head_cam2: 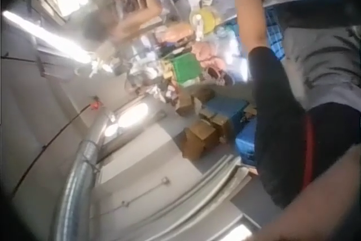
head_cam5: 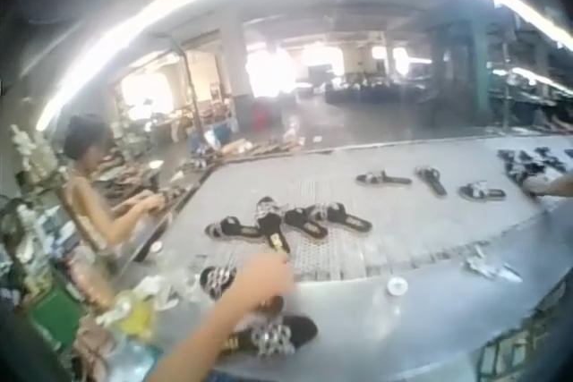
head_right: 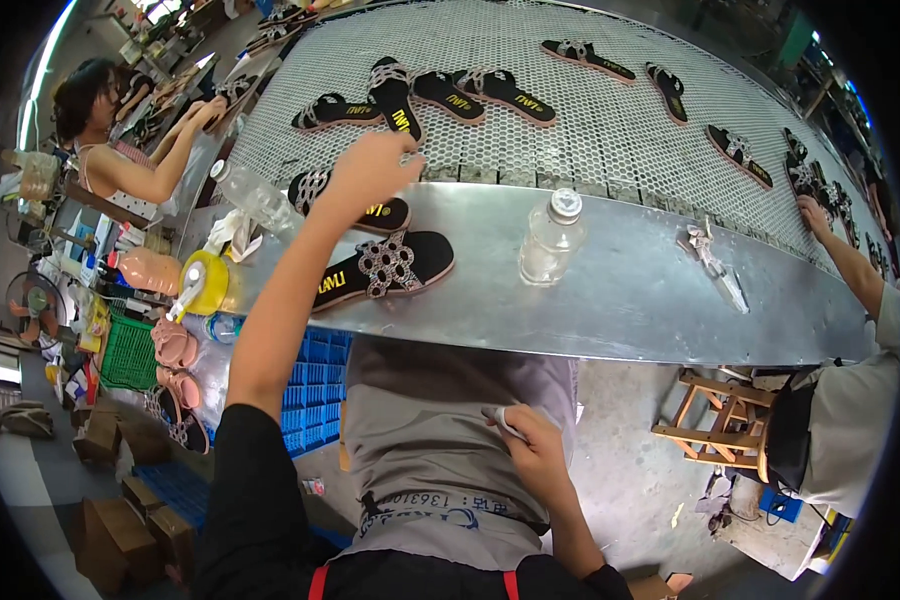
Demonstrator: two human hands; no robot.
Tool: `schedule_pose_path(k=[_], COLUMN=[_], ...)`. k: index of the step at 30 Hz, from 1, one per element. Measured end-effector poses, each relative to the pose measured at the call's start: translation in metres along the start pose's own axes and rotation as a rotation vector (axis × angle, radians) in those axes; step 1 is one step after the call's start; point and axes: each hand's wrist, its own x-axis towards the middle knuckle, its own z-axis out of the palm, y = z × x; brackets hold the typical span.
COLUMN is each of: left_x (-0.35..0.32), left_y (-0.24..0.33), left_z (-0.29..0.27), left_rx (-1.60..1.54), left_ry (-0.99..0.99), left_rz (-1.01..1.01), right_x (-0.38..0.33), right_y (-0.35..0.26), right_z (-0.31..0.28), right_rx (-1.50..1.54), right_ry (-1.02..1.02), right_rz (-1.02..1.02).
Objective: Cleaning and inspecting sandals on a manufacturing line.
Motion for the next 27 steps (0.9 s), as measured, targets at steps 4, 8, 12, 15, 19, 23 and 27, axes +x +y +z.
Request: schedule_pose_path(k=[4,8,12,15,19,23,27], left_x=[0.093,0.144,0.172,0.156,0.05,-0.054,-0.164], left_y=[-0.06,-0.077,-0.104,-0.11,-0.056,0.003,0.053], left_z=[0.042,0.037,0.031,0.009,-0.057,-0.088,-0.075], left_rx=[-0.058,0.194,0.348,0.334,0.203,0.003,-0.578], left_ry=[0.491,0.378,0.278,0.488,0.623,0.638,0.548], left_rz=[-0.078,-0.213,-0.296,-0.167,-0.012,0.119,-0.025], right_x=[-0.009,-0.026,-0.042,-0.039,-0.019,0.01,0.04], right_y=[0.005,0.017,0.03,0.03,0.013,-0.016,-0.033], right_z=[-0.009,-0.024,-0.031,-0.032,-0.03,-0.028,-0.018], right_rx=[0.041,0.05,0.159,0.217,0.127,0.11,0.276], right_ry=[0.068,0.207,0.309,0.385,0.233,0.134,0.013], right_rz=[0.096,0.17,0.336,0.281,0.166,-0.02,-0.076])
